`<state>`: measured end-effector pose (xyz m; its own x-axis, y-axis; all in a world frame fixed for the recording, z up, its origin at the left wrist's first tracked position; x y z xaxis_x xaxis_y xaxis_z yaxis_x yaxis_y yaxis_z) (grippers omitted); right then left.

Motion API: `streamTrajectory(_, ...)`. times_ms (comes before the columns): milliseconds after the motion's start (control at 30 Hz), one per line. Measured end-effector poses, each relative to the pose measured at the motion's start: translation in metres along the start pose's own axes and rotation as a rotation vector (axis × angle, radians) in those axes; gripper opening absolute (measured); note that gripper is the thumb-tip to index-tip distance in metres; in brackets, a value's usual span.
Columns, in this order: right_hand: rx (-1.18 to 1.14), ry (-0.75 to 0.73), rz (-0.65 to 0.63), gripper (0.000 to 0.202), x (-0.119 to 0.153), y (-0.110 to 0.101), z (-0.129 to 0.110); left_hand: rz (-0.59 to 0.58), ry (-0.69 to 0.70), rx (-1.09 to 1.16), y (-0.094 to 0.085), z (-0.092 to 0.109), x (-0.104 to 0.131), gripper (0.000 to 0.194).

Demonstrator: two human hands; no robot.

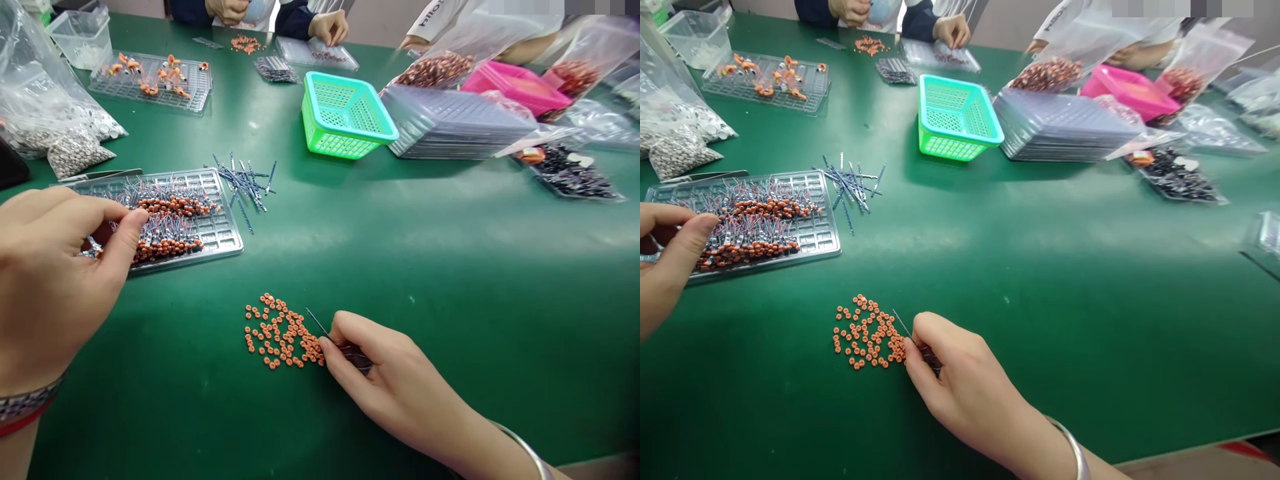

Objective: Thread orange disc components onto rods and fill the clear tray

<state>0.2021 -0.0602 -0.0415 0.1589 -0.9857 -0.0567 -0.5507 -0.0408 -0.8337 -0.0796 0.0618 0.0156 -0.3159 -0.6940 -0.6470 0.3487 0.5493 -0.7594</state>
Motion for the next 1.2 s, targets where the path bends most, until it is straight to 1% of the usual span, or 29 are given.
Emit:
streamTrajectory(100, -0.003, -0.007, -0.017, 0.031, 0.001, 0.002, -0.001, 0.0, -0.011, 0.031, -0.003, 0.006, 0.002, 0.021)
streamTrajectory(200, -0.027, -0.007, -0.04, 0.031, 0.001, 0.003, -0.001, -0.014, 0.001, 0.039, -0.008, 0.018, 0.001, 0.02)
streamTrajectory(267, -0.044, 0.015, -0.059, 0.031, 0.001, 0.002, -0.002, -0.007, 0.044, 0.032, -0.01, 0.03, 0.002, 0.017)
streamTrajectory(333, -0.093, 0.075, -0.084, 0.03, 0.0, -0.001, -0.001, -0.033, 0.11, 0.081, -0.009, 0.046, 0.006, 0.013)
streamTrajectory(400, -0.212, 0.164, -0.119, 0.029, 0.0, -0.004, -0.003, -0.154, 0.155, 0.239, -0.004, 0.066, 0.014, 0.012)
streamTrajectory(467, -0.385, 0.244, -0.15, 0.029, 0.001, -0.008, -0.007, -0.339, 0.15, 0.479, 0.004, 0.088, 0.026, 0.013)
streamTrajectory(567, -0.588, 0.278, -0.167, 0.032, 0.004, -0.01, -0.017, -0.616, 0.125, 0.753, 0.013, 0.113, 0.042, 0.013)
streamTrajectory(633, -0.655, 0.277, -0.166, 0.032, 0.006, -0.009, -0.023, -0.749, 0.09, 0.876, 0.015, 0.121, 0.047, 0.011)
streamTrajectory(700, -0.705, 0.299, -0.16, 0.031, 0.007, -0.006, -0.023, -0.811, 0.046, 0.957, 0.014, 0.122, 0.047, 0.011)
streamTrajectory(800, -0.803, 0.334, -0.175, 0.031, 0.006, 0.0, -0.017, -0.82, 0.011, 1.013, 0.009, 0.119, 0.042, 0.013)
streamTrajectory(900, -0.955, 0.342, -0.246, 0.034, 0.005, 0.007, -0.009, -0.822, 0.023, 1.067, 0.006, 0.119, 0.04, 0.013)
streamTrajectory(1000, -1.098, 0.367, -0.317, 0.043, 0.004, 0.009, -0.007, -0.812, 0.07, 1.057, 0.004, 0.119, 0.039, 0.012)
streamTrajectory(1067, -1.153, 0.383, -0.302, 0.047, 0.003, 0.007, -0.008, -0.788, 0.12, 0.973, 0.003, 0.114, 0.035, 0.013)
streamTrajectory(1100, -1.175, 0.397, -0.262, 0.046, 0.002, 0.005, -0.007, -0.757, 0.144, 0.897, 0.002, 0.107, 0.031, 0.015)
streamTrajectory(1133, -1.195, 0.421, -0.209, 0.043, 0.001, 0.003, -0.006, -0.712, 0.167, 0.797, 0.001, 0.099, 0.026, 0.018)
streamTrajectory(1200, -1.231, 0.495, -0.093, 0.035, -0.001, -0.003, 0.0, -0.585, 0.169, 0.499, -0.003, 0.074, 0.015, 0.023)
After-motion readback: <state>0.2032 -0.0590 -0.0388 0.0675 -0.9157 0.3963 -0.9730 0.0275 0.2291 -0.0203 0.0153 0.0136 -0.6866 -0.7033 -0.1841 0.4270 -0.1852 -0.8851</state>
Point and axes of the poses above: each hand's wrist, its own x-axis away from the middle knuckle, its own y-axis out of the palm, z = x × y, the point moved 2 cm from there along -x, towards the middle knuckle, and after that the axes turned 2 degrees about y, right-handed, at the moved point
